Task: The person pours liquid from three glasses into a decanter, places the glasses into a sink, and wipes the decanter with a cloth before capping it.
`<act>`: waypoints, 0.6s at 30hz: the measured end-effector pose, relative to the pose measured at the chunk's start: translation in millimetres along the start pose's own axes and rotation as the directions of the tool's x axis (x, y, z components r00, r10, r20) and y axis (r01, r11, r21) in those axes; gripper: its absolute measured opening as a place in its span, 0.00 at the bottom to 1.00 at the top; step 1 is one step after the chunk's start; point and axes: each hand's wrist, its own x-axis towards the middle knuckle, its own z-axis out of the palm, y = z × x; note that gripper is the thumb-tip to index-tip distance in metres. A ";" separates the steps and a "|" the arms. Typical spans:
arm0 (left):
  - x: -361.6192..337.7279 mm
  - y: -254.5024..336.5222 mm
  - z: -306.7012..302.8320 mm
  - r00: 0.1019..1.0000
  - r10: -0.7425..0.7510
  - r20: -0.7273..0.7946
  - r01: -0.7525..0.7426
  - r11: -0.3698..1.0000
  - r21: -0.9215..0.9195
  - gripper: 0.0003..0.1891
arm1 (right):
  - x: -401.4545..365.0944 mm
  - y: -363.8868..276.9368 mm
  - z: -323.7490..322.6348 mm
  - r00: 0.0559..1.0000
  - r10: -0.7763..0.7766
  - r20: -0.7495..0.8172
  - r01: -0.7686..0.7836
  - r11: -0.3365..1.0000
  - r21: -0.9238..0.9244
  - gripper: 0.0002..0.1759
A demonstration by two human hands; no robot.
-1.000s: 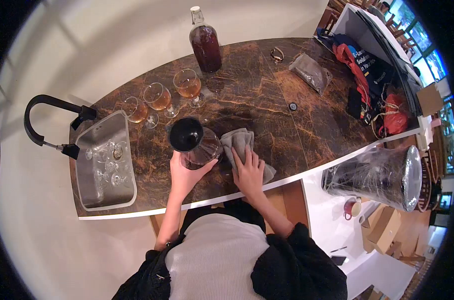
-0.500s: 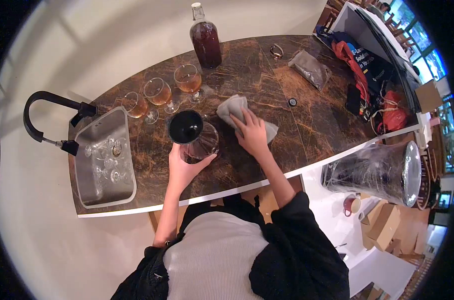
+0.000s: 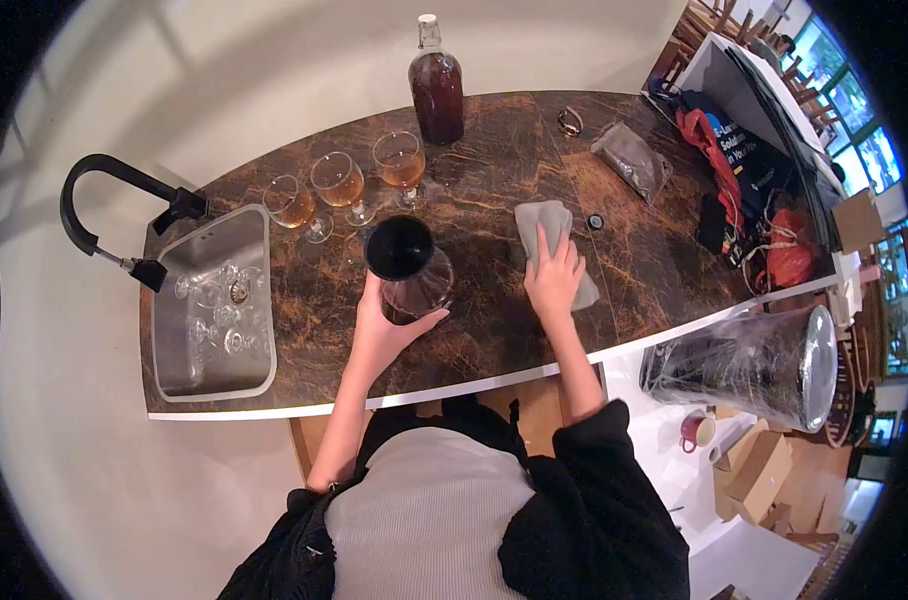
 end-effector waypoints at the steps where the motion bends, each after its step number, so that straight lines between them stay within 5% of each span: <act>1: -0.1 1.3 -0.4 1.000 0.004 0.009 -0.004 1.000 0.000 0.54 | 11.2 3.2 3.0 1.000 -0.014 -0.001 0.014 1.000 -0.014 0.42; 5: -0.7 8.6 -2.0 1.000 -0.010 0.017 0.011 0.999 -0.050 0.58 | 44.8 -21.6 -21.5 0.989 0.068 0.135 -0.057 0.995 -0.082 0.44; 7: -2.1 15.7 -3.9 0.999 0.039 0.019 -0.038 0.999 -0.021 0.59 | 70.5 -42.4 -40.4 0.996 -0.092 -0.007 0.090 0.955 0.283 0.47; 9: -5.7 16.3 -4.9 0.998 0.061 0.009 -0.061 0.998 -0.001 0.60 | 99.3 -58.0 -41.6 0.948 -0.303 -0.094 0.292 0.720 0.629 0.48; 11: -10.0 10.7 -5.9 0.998 0.061 -0.010 -0.061 0.998 0.012 0.60 | 117.9 -89.9 -13.2 0.936 -0.352 -0.014 0.136 0.325 0.936 0.52; 14: -15.8 8.5 -10.5 0.999 0.040 -0.025 -0.040 0.999 -0.012 0.61 | 134.9 -125.4 -21.1 0.874 -0.427 0.232 -0.144 0.228 0.963 0.57; 18: -26.9 11.8 -21.9 0.999 -0.004 -0.040 0.005 1.000 0.016 0.59 | 161.4 -151.9 15.3 0.849 -0.518 0.109 -0.029 0.160 0.987 0.62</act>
